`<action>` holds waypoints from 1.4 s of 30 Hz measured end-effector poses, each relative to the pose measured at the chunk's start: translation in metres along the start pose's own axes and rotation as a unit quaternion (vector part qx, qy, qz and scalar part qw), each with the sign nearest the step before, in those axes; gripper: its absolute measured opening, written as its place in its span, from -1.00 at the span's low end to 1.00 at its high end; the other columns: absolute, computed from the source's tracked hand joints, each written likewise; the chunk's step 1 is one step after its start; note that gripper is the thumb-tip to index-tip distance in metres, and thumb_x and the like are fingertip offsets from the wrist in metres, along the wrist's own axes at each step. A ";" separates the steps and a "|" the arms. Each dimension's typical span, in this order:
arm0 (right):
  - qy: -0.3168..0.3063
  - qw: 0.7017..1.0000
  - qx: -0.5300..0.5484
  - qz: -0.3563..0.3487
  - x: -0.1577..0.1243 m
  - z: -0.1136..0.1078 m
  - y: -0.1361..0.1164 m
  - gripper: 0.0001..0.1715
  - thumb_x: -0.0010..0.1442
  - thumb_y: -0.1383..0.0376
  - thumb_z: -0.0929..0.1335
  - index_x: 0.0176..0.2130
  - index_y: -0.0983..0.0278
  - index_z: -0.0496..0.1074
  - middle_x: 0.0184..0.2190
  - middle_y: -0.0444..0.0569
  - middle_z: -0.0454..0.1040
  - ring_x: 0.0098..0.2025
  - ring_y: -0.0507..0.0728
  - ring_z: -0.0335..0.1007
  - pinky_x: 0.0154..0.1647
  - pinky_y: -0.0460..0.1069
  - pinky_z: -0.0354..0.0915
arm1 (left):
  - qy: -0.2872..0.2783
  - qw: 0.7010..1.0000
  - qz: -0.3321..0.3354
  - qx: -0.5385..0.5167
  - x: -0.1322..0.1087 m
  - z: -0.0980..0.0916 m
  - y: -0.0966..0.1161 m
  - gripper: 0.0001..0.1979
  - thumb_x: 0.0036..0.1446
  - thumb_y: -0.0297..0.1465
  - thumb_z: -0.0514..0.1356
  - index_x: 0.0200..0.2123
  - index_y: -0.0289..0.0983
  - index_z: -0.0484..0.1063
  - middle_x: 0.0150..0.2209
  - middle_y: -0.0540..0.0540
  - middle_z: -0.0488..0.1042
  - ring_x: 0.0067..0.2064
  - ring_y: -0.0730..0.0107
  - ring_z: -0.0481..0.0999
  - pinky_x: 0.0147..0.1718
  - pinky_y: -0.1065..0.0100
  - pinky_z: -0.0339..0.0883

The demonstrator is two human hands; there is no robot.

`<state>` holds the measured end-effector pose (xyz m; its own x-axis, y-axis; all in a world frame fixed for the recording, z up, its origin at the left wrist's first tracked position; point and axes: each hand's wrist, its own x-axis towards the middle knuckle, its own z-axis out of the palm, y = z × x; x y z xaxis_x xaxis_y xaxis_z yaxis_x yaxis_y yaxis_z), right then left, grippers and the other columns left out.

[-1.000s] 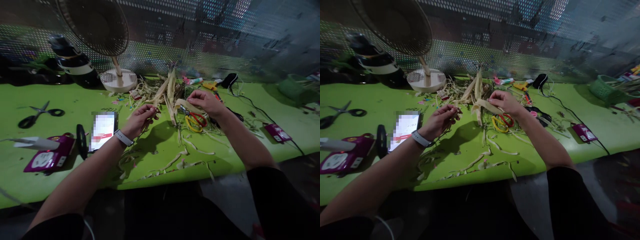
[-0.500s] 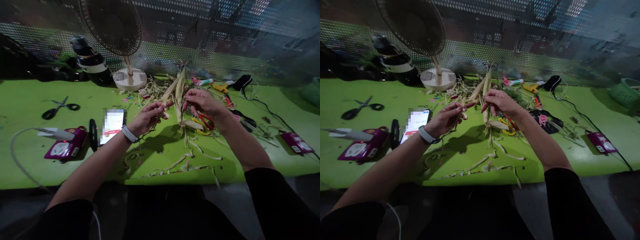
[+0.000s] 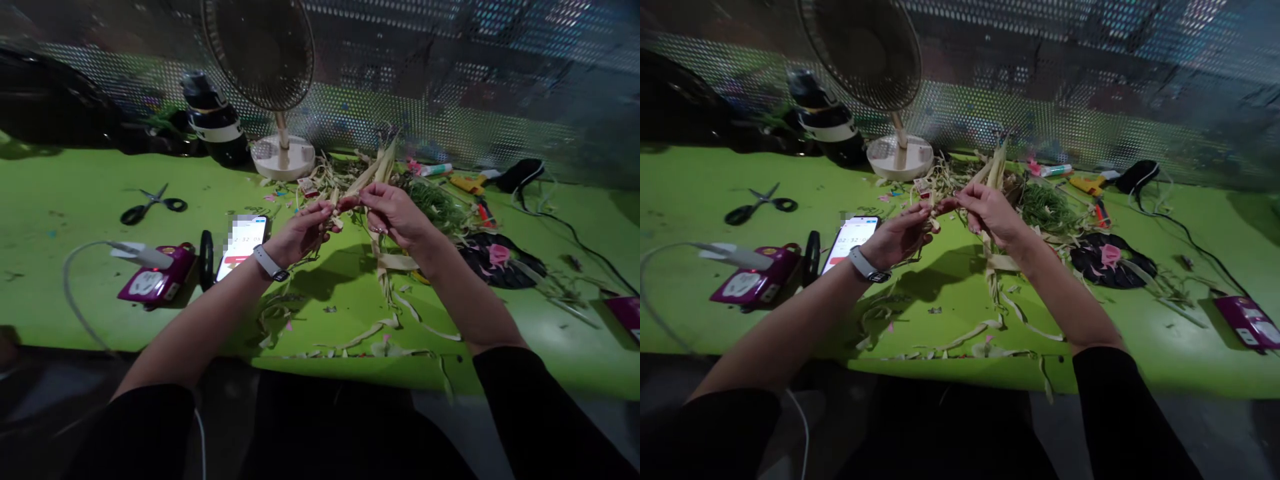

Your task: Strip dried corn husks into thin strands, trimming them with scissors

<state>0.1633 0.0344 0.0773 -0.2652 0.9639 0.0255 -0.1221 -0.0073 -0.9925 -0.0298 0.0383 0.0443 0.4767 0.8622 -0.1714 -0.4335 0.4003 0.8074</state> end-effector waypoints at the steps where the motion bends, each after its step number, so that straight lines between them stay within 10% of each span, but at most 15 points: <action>1: -0.001 1.000 0.006 -0.002 0.000 0.001 0.001 -0.62 0.00 0.13 0.52 -0.45 0.27 0.31 -0.39 -0.13 0.55 -0.73 -0.17 -0.01 -0.76 -0.15 -0.02 | -0.006 1.000 -0.003 -0.004 0.001 -0.001 -0.002 -0.78 -0.02 -0.46 0.33 -0.31 -0.28 0.35 -0.39 0.03 0.52 -0.45 0.55 0.54 -0.58 0.59 0.31; 18: 0.027 0.999 -0.030 0.002 0.001 -0.004 0.006 -0.52 -0.10 0.02 0.54 -0.44 0.26 0.31 -0.32 -0.14 0.53 -0.70 -0.17 0.06 -0.74 -0.15 0.07 | -0.097 0.994 -0.048 -0.016 0.004 -0.007 -0.012 -0.90 0.09 -0.52 0.24 -0.32 -0.30 0.36 -0.35 -0.04 0.52 -0.45 0.50 0.55 -0.59 0.54 0.39; 26: 0.137 0.955 -0.261 -0.037 0.003 -0.014 0.009 -0.71 0.01 0.20 0.48 -0.46 0.25 0.31 -0.49 -0.15 0.36 -0.63 -0.06 0.18 -0.64 -0.09 0.14 | -0.063 0.996 -0.065 0.003 0.004 -0.007 -0.003 -0.93 0.10 -0.59 0.19 -0.37 -0.35 0.38 -0.43 0.00 0.48 -0.43 0.52 0.54 -0.43 0.48 0.49; 33: -0.093 0.975 -0.140 0.148 -0.004 0.001 0.006 -0.59 0.19 -0.03 0.29 -0.22 0.25 0.40 -0.33 -0.03 0.52 -0.57 0.04 0.39 -0.57 -0.03 0.27 | -0.061 0.992 -0.111 0.024 0.005 -0.012 0.006 -0.92 0.14 -0.59 0.14 -0.32 -0.33 0.38 -0.42 0.00 0.48 -0.48 0.55 0.53 -0.53 0.54 0.44; 42: -0.166 0.938 -0.300 0.050 -0.007 -0.023 -0.009 -0.66 0.09 0.06 0.43 -0.32 0.30 0.45 -0.49 -0.13 0.39 -0.48 -0.01 0.27 -0.44 -0.06 0.21 | -0.087 0.985 -0.121 0.090 0.005 -0.015 0.008 -0.91 0.07 -0.55 0.24 -0.33 -0.32 0.39 -0.42 0.00 0.47 -0.46 0.48 0.55 -0.57 0.52 0.40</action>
<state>0.1886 0.0336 0.0831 -0.5417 0.8300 -0.1334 0.4529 0.1544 -0.8781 -0.0426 0.0510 0.0415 0.6808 0.6750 -0.2845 -0.1556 0.5128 0.8443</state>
